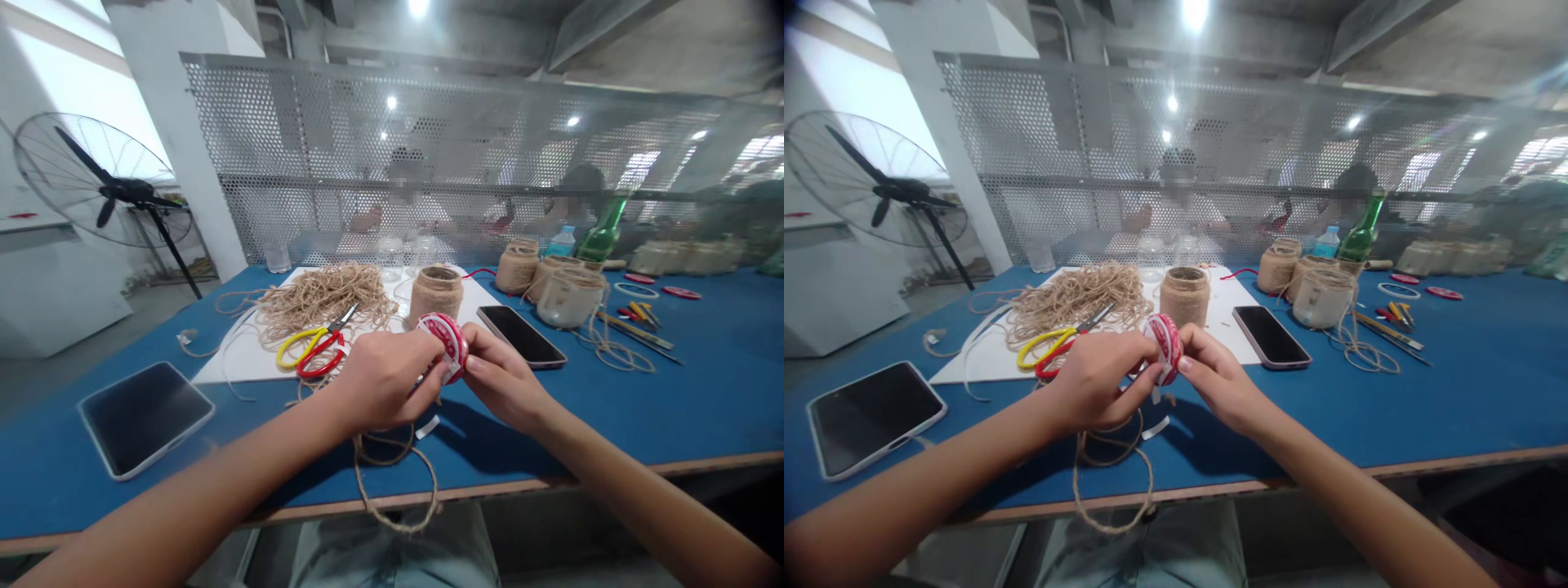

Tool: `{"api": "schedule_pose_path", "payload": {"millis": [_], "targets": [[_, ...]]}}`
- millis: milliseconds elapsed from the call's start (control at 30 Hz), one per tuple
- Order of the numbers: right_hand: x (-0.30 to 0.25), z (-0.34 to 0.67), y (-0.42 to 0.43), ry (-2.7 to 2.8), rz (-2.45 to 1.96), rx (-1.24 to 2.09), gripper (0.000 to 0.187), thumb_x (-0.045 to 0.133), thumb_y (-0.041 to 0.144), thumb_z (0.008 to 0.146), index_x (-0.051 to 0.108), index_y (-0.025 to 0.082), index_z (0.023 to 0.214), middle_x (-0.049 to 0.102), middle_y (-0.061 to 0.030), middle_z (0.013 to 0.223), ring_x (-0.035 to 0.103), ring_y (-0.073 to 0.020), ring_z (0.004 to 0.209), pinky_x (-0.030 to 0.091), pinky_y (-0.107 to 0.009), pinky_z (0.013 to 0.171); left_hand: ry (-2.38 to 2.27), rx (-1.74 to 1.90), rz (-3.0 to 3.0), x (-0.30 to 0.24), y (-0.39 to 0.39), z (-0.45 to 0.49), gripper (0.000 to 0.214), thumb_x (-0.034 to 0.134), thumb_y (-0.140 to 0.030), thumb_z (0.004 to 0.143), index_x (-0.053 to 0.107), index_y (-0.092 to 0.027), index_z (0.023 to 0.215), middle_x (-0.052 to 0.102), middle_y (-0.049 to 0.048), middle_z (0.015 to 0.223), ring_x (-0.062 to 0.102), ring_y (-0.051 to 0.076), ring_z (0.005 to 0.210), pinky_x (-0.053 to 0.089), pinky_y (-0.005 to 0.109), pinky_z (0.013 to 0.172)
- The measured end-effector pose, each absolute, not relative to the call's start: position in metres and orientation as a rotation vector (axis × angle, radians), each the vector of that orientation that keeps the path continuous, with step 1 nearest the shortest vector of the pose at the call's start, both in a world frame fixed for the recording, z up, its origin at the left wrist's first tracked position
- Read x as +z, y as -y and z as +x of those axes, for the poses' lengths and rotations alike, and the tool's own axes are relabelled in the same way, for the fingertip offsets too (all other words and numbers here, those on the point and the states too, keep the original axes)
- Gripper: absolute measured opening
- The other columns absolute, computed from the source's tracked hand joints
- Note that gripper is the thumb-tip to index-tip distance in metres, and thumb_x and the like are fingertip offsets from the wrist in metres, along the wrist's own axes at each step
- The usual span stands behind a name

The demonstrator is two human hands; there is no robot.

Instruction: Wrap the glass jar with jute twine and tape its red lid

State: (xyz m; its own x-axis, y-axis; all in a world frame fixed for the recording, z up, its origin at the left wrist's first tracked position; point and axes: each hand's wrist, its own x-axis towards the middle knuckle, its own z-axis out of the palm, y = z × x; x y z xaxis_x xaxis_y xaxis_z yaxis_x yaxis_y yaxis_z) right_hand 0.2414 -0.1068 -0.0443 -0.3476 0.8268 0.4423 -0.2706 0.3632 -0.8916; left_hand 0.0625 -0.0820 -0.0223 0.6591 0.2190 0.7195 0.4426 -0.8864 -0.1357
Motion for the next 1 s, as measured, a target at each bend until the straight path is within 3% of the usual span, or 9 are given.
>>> {"api": "schedule_pose_path", "payload": {"millis": [667,1000], "targets": [[-0.0455,0.2413,0.1055,1.54,-0.493,1.219,0.01,0.054,0.03,0.083,0.052,0.02,0.083,0.049,0.0,0.076,0.046,-0.0136,0.072,0.039,-0.027,0.07,0.527,-1.102,-2.579,-0.0236,0.0835,0.0623,0.01,0.044,-0.023,0.08,0.051,-0.016,0.083,0.058,-0.0003,0.067,0.051,0.01,0.057,0.036,0.023,0.052],[-0.0482,0.2412,0.1042,1.612,-0.57,1.106,0.012,0.052,0.033,0.084,0.051,0.021,0.082,0.047,0.0002,0.076,0.045,-0.0141,0.072,0.039,-0.027,0.071,0.539,-1.041,-2.407,-0.0254,0.0831,0.0652,0.012,0.045,-0.022,0.079,0.054,-0.017,0.075,0.058,-0.0004,0.06,0.053,0.012,0.054,0.038,0.024,0.051]]}}
